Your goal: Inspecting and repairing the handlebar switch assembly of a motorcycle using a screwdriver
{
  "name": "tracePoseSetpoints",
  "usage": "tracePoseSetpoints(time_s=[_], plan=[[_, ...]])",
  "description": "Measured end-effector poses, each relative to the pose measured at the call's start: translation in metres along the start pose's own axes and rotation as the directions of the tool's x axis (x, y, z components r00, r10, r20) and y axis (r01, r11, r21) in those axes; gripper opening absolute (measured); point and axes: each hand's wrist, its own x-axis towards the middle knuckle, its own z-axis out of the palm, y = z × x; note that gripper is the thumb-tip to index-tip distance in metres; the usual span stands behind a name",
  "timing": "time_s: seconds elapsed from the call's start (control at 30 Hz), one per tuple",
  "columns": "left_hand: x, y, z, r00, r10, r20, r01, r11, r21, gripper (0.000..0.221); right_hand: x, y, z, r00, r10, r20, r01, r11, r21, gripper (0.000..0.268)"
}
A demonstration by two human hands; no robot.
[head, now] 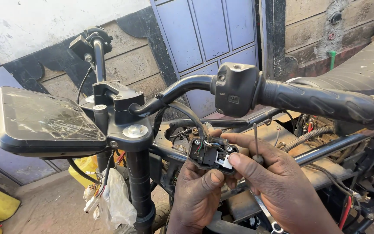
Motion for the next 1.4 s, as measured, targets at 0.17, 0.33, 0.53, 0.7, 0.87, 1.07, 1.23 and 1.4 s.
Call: tracePoseSetpoints(time_s=[0.17,0.33,0.53,0.7,0.87,1.07,1.23,1.4], plan=[[-0.002,0.005,-0.008,0.998,-0.029,0.053,0.034,0.995,-0.095,0.078,0.007,0.003,0.005,1.000,-0.006,-0.019,0.004,0.996,-0.086,0.046],[0.000,0.007,-0.009,0.997,-0.067,-0.034,0.066,0.997,-0.042,0.066,0.010,-0.005,0.005,0.988,-0.103,0.120,0.141,0.913,-0.383,0.050],[0.006,0.002,-0.016,0.997,0.003,-0.077,-0.003,1.000,-0.005,0.064,0.020,-0.006,0.011,0.999,-0.037,-0.026,0.022,0.907,-0.421,0.048],[0.004,0.001,-0.016,0.994,0.020,-0.109,-0.020,1.000,0.007,0.067,0.019,-0.020,0.025,0.988,0.043,-0.151,-0.101,0.910,-0.401,0.045],[0.005,0.003,-0.014,0.999,0.013,-0.040,-0.015,0.998,-0.053,0.068,0.025,-0.002,0.011,1.000,-0.008,0.003,0.009,0.878,-0.478,0.039],[0.005,0.003,-0.014,0.997,0.063,0.038,-0.060,0.995,-0.082,0.066,0.029,0.021,-0.012,0.981,-0.064,0.184,0.112,0.958,-0.263,0.040],[0.006,-0.006,-0.014,0.998,0.066,-0.005,-0.066,0.994,-0.090,0.067,0.032,0.022,-0.005,0.961,-0.241,0.135,0.276,0.811,-0.516,0.038],[0.006,-0.009,0.001,0.992,0.060,-0.113,-0.071,0.993,-0.093,0.062,0.031,0.015,-0.014,1.000,-0.012,-0.005,0.011,0.996,-0.084,0.040]])
